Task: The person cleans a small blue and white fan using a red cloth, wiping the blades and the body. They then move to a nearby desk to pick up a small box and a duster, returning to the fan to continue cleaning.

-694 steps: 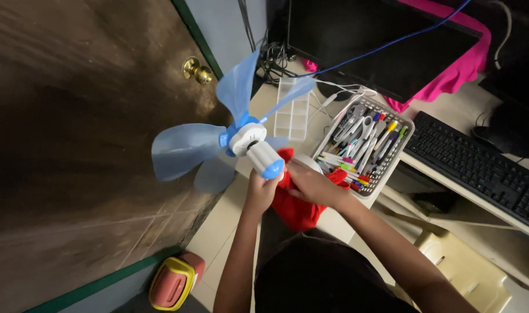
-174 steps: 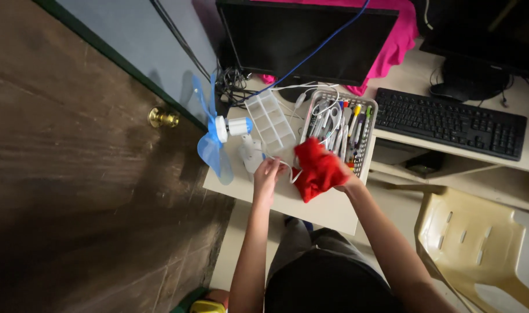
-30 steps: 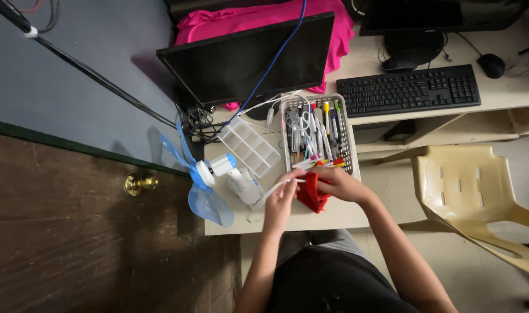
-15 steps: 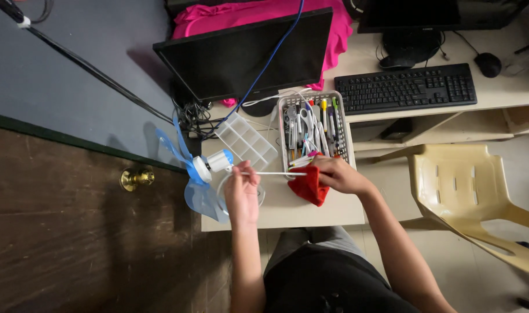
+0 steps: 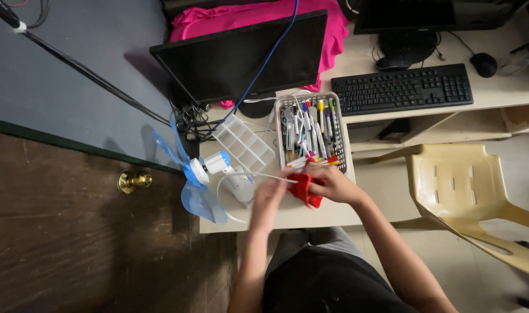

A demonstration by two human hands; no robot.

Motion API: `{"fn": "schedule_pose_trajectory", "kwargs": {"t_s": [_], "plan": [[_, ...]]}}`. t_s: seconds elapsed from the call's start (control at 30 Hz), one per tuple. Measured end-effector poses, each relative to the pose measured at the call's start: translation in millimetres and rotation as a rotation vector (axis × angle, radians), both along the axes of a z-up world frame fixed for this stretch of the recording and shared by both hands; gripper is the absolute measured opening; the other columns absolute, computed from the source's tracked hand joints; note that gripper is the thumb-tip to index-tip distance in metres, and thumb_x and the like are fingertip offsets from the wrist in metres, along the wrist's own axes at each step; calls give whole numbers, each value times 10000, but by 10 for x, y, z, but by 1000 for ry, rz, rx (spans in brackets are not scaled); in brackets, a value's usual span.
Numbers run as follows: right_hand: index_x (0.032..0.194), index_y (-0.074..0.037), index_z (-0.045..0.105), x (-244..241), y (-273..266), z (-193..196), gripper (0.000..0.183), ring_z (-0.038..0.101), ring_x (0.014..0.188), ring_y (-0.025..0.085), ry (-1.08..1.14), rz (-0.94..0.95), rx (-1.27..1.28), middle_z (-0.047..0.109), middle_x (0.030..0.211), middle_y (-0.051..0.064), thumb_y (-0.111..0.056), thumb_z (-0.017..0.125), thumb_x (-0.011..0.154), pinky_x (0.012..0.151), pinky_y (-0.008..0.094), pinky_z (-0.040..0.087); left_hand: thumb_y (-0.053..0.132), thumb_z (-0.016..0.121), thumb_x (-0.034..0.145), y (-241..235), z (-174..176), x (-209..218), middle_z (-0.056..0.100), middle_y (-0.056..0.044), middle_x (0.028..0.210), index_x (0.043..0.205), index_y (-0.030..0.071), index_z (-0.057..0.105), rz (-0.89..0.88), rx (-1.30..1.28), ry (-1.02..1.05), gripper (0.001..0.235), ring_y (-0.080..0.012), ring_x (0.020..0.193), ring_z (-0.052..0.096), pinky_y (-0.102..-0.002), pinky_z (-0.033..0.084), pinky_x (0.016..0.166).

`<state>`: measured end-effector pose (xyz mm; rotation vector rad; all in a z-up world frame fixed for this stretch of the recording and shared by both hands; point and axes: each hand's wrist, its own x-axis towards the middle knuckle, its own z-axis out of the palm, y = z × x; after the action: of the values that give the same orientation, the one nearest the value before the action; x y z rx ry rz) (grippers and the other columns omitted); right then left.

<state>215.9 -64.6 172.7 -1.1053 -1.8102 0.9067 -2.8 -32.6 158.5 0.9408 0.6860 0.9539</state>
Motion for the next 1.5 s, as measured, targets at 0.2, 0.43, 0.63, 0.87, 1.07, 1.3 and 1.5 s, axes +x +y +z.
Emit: {"fn": "schedule_pose_trajectory", "kwargs": {"t_s": [0.2, 0.43, 0.63, 0.87, 1.07, 1.3, 1.5], "plan": [[918, 17, 657, -70, 27, 53, 132, 640, 819, 292, -45, -21, 0, 658, 862, 141, -102, 695, 879, 800, 379, 526, 219, 562, 1071, -91, 7, 99, 765, -92, 1104, 1124, -18, 743, 104, 119, 195, 304, -113, 954, 657, -266, 508, 880], [987, 0, 705, 95, 101, 31, 142, 633, 783, 207, 165, 29, -53, 686, 829, 85, -116, 639, 938, 777, 325, 522, 214, 582, 1065, 54, 156, 114, 774, -115, 1082, 976, -13, 737, 230, 113, 133, 289, -121, 939, 646, -267, 497, 857], [965, 19, 675, 489, 266, -222, 171, 610, 852, 185, 319, 157, -135, 655, 920, 89, -136, 623, 1015, 793, 327, 519, 191, 601, 1056, 208, 33, 99, 733, -143, 1093, 981, -8, 715, 349, -6, -166, 241, -130, 846, 588, -285, 478, 790], [998, 9, 681, 1083, 519, -480, 142, 649, 871, 164, 204, 291, -144, 681, 950, 66, -121, 625, 1000, 801, 314, 540, 181, 629, 1040, 274, -270, 242, 706, -151, 1126, 1024, -34, 697, 567, -121, -361, 226, -114, 835, 575, -272, 493, 822], [1033, 3, 715, 1385, 622, -626, 153, 631, 795, 105, 229, 272, -466, 673, 923, 31, -86, 597, 995, 671, 268, 559, 198, 637, 1035, 338, -347, 501, 684, -149, 1179, 1204, -60, 634, 688, -117, -403, 308, -124, 914, 614, -275, 519, 892], [1128, -23, 689, 1253, 704, -205, 187, 642, 895, 95, 257, 391, -528, 664, 1015, 11, -76, 573, 990, 761, 275, 569, 186, 620, 1006, 19, 24, 1179, 721, -107, 1119, 1291, -39, 623, 468, 59, 88, 364, -130, 938, 681, -289, 571, 887], [1061, -4, 661, 1115, 852, 117, 125, 663, 969, 245, 89, 560, -34, 678, 1015, 111, -78, 679, 962, 912, 366, 516, 12, 693, 968, -117, -3, 1310, 724, -93, 994, 1112, -51, 679, 533, 148, 111, 158, -134, 935, 701, -286, 584, 843]]}}
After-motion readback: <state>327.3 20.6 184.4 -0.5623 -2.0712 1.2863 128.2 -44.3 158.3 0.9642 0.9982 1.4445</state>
